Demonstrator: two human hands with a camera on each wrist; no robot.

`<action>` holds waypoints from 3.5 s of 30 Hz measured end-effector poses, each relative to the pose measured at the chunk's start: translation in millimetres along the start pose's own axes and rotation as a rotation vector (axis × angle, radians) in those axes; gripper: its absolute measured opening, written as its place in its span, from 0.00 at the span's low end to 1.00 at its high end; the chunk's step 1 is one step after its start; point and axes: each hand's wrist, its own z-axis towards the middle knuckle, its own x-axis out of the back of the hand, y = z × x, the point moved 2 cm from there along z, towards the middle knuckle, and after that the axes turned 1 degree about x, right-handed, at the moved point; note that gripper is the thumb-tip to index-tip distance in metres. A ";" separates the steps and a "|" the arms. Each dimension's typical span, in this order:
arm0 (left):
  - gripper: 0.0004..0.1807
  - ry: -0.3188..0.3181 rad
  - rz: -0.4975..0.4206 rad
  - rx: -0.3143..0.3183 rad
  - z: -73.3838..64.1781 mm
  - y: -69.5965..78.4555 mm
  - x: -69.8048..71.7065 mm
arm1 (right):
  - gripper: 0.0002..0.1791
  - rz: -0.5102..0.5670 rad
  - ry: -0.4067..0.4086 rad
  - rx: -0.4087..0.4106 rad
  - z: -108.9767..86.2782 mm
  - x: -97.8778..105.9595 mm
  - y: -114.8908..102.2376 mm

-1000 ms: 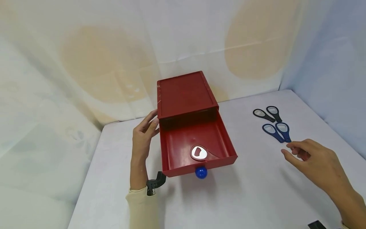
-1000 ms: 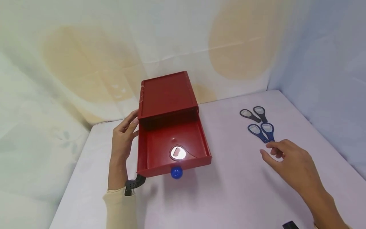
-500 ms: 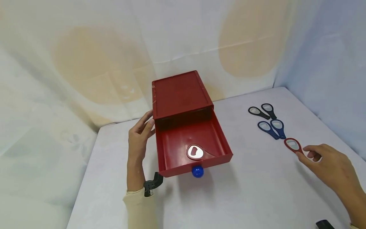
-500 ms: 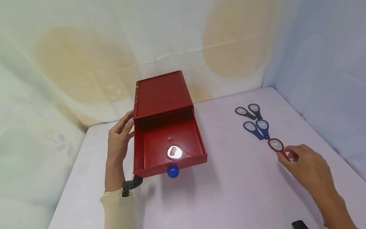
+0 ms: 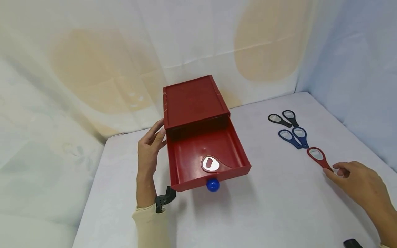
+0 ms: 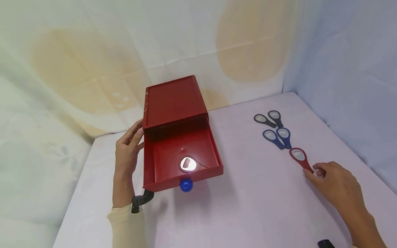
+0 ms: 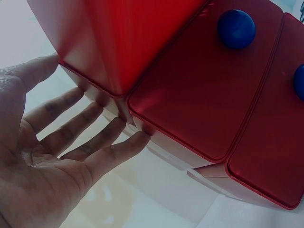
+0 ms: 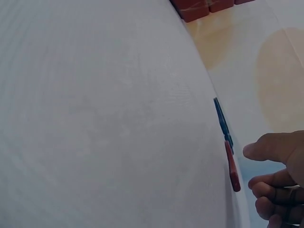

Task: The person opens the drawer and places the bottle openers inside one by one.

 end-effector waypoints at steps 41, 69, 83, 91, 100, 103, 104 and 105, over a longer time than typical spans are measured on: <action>0.22 -0.003 0.011 -0.002 0.2 -0.6 -0.1 | 0.15 0.097 0.241 0.131 -12.0 25.1 -44.6; 0.23 0.000 0.002 0.000 1.4 -1.4 0.1 | 0.09 0.391 0.384 0.311 -27.8 70.5 -110.3; 0.23 0.000 -0.002 0.003 0.9 -1.5 -0.1 | 0.14 0.486 0.507 0.678 -32.5 81.8 -148.8; 0.22 -0.001 0.004 -0.009 1.0 -0.8 0.5 | 0.14 0.539 0.535 0.768 -38.1 85.9 -175.2; 0.23 -0.003 -0.002 0.003 1.6 -0.1 -0.3 | 0.12 0.547 0.503 0.806 -42.6 83.8 -196.9; 0.23 -0.002 -0.005 0.001 2.3 -0.8 0.4 | 0.15 0.542 0.494 0.845 -40.5 80.3 -201.7; 0.23 -0.003 -0.008 0.000 2.6 -1.0 0.5 | 0.16 0.537 0.487 0.854 -40.0 79.0 -203.4; 0.23 -0.002 -0.009 -0.001 2.7 -1.1 0.7 | 0.17 0.535 0.483 0.864 -39.6 77.9 -205.2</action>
